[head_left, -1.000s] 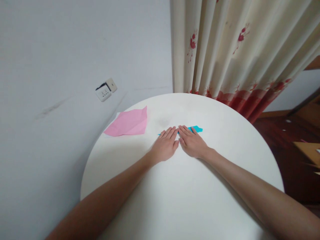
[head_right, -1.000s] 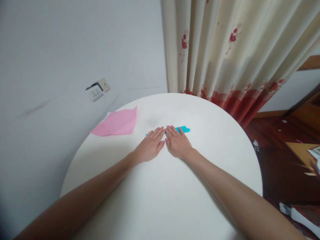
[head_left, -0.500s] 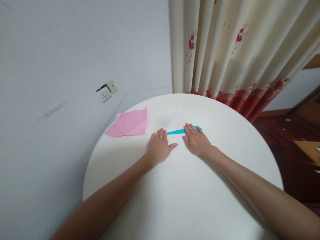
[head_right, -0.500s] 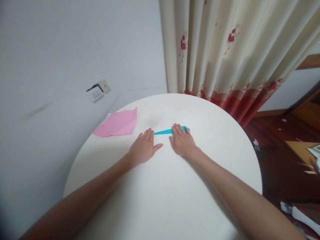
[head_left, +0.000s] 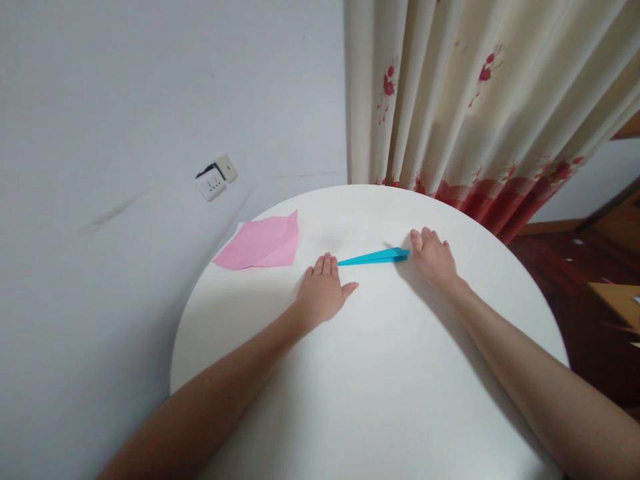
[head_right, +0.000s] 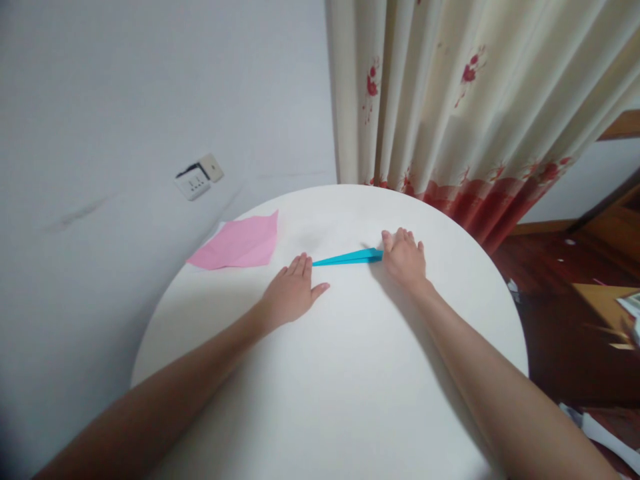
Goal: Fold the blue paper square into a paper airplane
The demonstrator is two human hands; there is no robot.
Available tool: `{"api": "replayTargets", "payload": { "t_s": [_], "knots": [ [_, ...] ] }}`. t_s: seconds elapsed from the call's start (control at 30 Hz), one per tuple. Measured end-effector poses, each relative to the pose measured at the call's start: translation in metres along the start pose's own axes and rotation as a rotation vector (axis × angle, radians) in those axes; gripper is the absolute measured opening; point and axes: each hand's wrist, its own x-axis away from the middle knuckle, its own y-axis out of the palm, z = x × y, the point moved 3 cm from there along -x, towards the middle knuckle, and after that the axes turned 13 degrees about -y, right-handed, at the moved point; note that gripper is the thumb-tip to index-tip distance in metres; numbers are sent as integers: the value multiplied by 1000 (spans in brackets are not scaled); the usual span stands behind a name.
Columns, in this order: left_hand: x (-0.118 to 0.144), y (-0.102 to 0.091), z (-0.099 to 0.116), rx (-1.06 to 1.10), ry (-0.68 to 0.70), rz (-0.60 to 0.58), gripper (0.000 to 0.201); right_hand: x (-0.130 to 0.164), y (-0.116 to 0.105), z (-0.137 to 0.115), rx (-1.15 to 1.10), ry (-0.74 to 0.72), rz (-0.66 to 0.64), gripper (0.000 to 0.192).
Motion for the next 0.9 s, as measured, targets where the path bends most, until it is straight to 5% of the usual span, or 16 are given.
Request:
{"api": "replayTargets", "payload": {
  "t_s": [0.23, 0.57, 0.77, 0.9],
  "knots": [
    [-24, -10, -12, 100, 6, 121, 50, -1, 0, 1, 38, -16, -34, 68],
    [-27, -2, -9, 568, 8, -36, 42, -3, -10, -3, -22, -44, 103, 69],
    [-27, 4, -3, 694, 38, -45, 34, -5, -15, -10, -85, -150, 246, 61],
    [-24, 4, 4, 681, 113, -31, 31, -1, -9, -21, -146, -152, 189, 44]
  ]
}}
